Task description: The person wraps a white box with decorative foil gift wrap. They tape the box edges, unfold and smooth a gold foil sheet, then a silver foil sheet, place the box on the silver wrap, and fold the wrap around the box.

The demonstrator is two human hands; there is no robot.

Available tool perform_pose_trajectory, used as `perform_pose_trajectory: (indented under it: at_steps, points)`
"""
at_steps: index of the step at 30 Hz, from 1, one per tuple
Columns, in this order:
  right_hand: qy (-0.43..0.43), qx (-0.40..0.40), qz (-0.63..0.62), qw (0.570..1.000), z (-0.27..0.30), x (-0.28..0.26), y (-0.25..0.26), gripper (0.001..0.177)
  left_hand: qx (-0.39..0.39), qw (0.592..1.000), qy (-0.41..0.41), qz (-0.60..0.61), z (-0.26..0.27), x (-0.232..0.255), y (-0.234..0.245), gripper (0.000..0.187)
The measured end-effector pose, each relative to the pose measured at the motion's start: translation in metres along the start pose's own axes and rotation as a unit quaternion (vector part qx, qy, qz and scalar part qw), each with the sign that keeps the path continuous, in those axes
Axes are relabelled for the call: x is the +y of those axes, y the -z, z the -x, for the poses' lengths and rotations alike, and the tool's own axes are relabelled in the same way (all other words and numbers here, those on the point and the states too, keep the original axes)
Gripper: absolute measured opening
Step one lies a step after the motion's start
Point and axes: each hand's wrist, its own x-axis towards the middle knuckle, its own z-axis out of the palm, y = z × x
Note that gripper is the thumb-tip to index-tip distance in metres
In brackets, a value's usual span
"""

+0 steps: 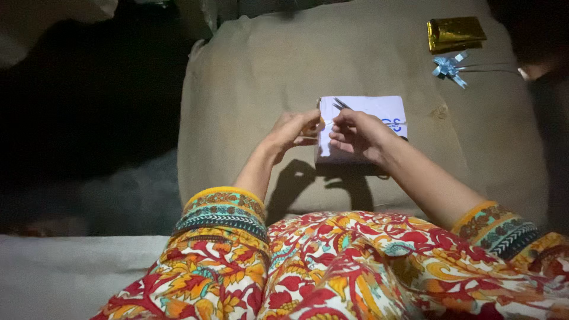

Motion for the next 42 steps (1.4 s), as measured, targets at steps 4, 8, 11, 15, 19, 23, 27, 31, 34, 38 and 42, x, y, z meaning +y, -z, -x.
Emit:
perform_pose_trajectory:
  at_steps: [4, 8, 11, 15, 19, 23, 27, 31, 34, 38, 42]
  points:
    - [-0.064, -0.036, -0.095, 0.993, 0.0, -0.012, -0.012, 0.015, -0.104, 0.98, -0.002, 0.171, -0.019, -0.004, 0.013, 0.051]
    - [-0.049, -0.016, -0.075, 0.996, 0.004, -0.02, -0.019, 0.014, -0.099, 0.973, 0.017, 0.208, -0.028, -0.002, 0.01, 0.042]
    - [-0.016, 0.031, 0.034, 0.999, 0.007, -0.02, -0.025, 0.013, -0.073, 0.976, 0.031, 0.201, -0.032, -0.005, 0.011, 0.039]
    - [0.012, 0.032, 0.025, 0.999, 0.002, -0.014, -0.025, 0.016, -0.049, 0.977, 0.038, 0.203, -0.048, -0.01, 0.007, 0.036]
    - [0.031, 0.065, 0.022, 0.997, -0.007, -0.003, -0.023, 0.017, 0.034, 0.992, 0.031, 0.118, -0.063, -0.015, -0.004, 0.032]
    - [0.061, 0.083, 0.049, 0.993, -0.012, 0.007, -0.022, 0.013, 0.086, 0.994, 0.061, 0.014, -0.074, -0.019, -0.009, 0.027]
    - [0.119, 0.106, 0.048, 0.986, -0.02, 0.018, -0.026, 0.014, 0.082, 0.993, 0.06, -0.06, -0.087, -0.034, -0.014, 0.029]
    - [0.112, 0.146, 0.133, 0.974, -0.021, 0.022, -0.029, 0.012, 0.086, 0.992, 0.045, -0.084, -0.094, -0.052, -0.019, 0.03]
    - [0.115, 0.155, 0.173, 0.966, -0.024, 0.023, -0.03, 0.013, 0.081, 0.993, 0.048, -0.069, -0.099, -0.062, -0.022, 0.032]
    - [0.155, 0.182, 0.24, 0.941, -0.029, 0.026, -0.034, 0.016, 0.083, 0.994, 0.04, -0.059, -0.104, -0.071, -0.019, 0.035]
    - [0.163, 0.196, 0.245, 0.935, -0.031, 0.029, -0.033, 0.019, 0.07, 0.993, 0.015, -0.095, -0.108, -0.079, -0.014, 0.035]
